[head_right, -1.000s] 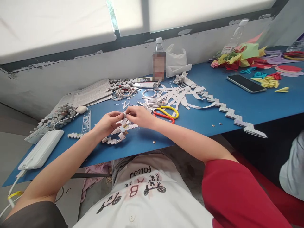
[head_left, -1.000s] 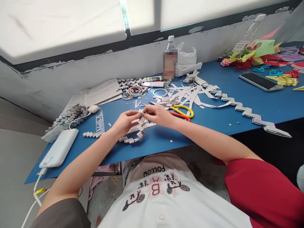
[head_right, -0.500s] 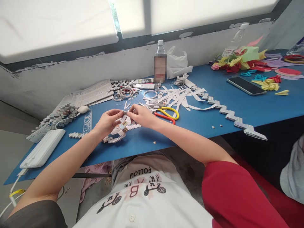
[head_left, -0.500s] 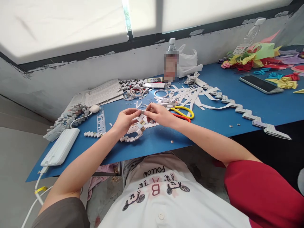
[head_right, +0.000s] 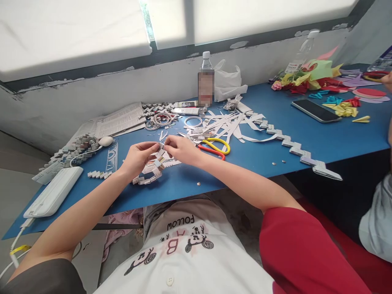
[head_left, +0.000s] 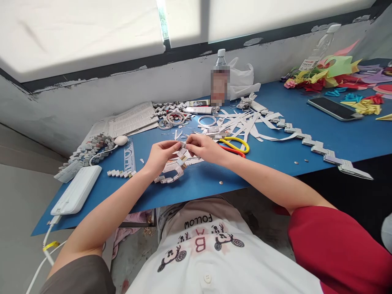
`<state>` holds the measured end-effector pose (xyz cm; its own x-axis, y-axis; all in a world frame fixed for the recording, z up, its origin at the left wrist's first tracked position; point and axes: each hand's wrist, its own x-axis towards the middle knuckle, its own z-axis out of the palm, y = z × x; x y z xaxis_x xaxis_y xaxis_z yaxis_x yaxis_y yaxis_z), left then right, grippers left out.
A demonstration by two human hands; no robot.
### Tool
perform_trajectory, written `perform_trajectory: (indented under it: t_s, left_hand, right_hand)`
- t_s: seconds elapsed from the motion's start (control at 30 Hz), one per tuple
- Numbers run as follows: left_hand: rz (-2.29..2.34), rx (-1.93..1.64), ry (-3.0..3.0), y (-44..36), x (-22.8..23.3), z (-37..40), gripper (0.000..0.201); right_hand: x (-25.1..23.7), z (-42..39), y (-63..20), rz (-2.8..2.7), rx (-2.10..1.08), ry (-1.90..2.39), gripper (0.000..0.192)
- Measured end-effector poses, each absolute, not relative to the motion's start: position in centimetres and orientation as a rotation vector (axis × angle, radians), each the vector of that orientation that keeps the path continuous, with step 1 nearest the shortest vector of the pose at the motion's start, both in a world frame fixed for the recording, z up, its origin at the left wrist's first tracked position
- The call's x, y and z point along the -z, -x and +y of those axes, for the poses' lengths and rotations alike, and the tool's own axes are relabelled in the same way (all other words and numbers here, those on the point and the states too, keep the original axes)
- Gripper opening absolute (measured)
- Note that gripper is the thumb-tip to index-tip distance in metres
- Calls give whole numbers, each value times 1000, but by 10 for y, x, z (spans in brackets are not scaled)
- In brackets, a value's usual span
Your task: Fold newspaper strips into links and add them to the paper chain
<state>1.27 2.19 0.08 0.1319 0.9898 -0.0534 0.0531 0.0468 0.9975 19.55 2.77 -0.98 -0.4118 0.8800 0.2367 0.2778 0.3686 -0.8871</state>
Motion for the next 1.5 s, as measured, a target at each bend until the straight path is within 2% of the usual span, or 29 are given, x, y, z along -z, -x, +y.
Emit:
perform_trajectory:
  t_s: [0.5, 0.73, 0.93, 1.17, 1.5]
  left_hand:
    - [1196, -1008, -1442, -11, -8, 17, 36]
    - [1138, -1222, -1473, -20, -13, 7, 45]
    - [1119, -1221, -1554, -21, -12, 0, 35]
    - [1229, -1327, -1869, -12, -13, -7, 13]
    - [1195, -1191, -2133, -5, -10, -6, 15]
  right_hand:
    - [19, 28, -192, -1813, -1048, 886, 19]
    - [17, 21, -188, -1623, -993, 803, 25]
    - [15, 19, -192, -1642, -846, 709, 29]
    - [15, 23, -204, -1894, -800, 660, 23]
    - [6, 22, -216, -2019, -403, 587, 12]
